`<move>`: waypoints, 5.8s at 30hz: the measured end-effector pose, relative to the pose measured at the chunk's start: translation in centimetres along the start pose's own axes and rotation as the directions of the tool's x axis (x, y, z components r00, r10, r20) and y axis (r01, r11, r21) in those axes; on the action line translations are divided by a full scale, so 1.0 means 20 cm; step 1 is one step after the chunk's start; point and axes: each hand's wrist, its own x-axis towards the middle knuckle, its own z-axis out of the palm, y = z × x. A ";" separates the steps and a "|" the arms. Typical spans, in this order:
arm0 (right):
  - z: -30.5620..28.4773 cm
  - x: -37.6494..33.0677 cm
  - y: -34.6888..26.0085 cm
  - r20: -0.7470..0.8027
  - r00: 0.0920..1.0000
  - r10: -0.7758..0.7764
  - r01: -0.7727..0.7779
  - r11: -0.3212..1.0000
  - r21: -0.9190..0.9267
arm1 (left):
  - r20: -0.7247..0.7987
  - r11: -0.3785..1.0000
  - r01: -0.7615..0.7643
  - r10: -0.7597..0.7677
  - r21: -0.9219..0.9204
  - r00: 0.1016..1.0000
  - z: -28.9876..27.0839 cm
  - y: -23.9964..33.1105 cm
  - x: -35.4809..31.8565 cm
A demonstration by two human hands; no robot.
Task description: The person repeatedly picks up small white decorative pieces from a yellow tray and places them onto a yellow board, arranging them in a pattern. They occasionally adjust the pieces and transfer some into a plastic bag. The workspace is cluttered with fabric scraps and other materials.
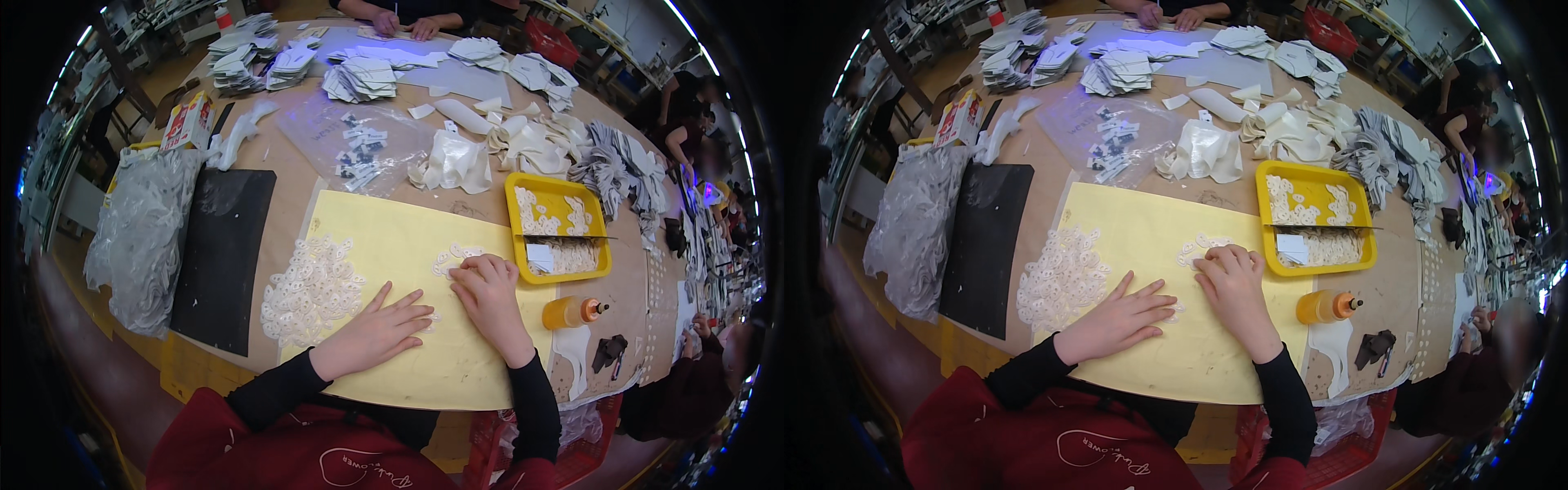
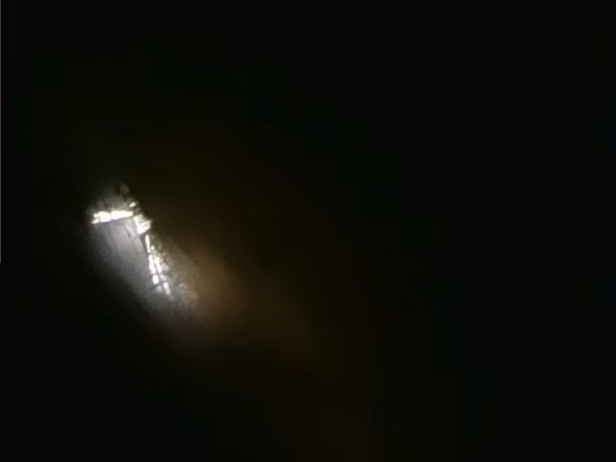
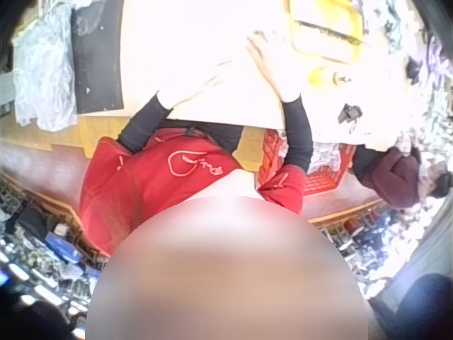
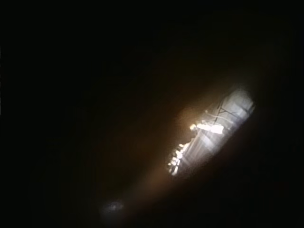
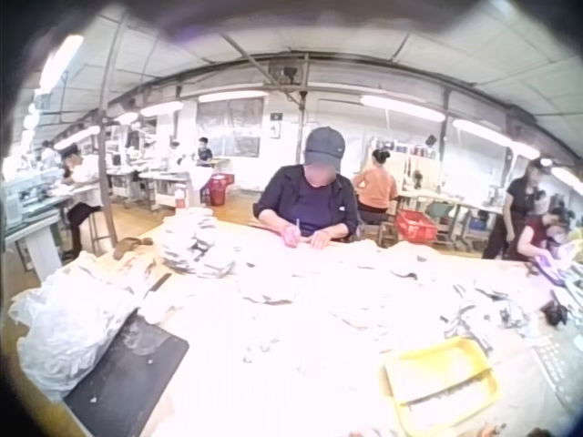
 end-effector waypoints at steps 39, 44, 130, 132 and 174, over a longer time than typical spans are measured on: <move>0.00 0.00 0.00 0.048 0.997 0.066 -0.069 0.996 0.064 | -0.243 1.000 -0.012 0.005 -0.029 0.970 -0.09 0.00 0.01; -0.05 0.00 -0.03 0.087 0.995 0.049 -0.053 0.997 0.052 | -0.254 0.999 -0.011 0.003 -0.030 0.967 -0.09 0.00 0.01; -0.14 0.02 0.02 -0.230 0.973 0.000 -0.010 0.999 -0.041 | -0.379 0.977 0.207 -0.212 -0.054 0.901 -0.09 -0.03 0.03; -0.16 0.01 0.04 -0.184 0.972 0.147 -0.127 0.985 0.115 | -0.331 0.973 0.229 -0.210 0.017 0.920 -0.07 -0.02 0.04; 0.08 0.01 -0.10 -0.020 0.999 -0.038 0.042 0.953 0.301 | -0.441 0.983 0.105 -0.029 0.149 0.897 -0.18 -0.05 0.08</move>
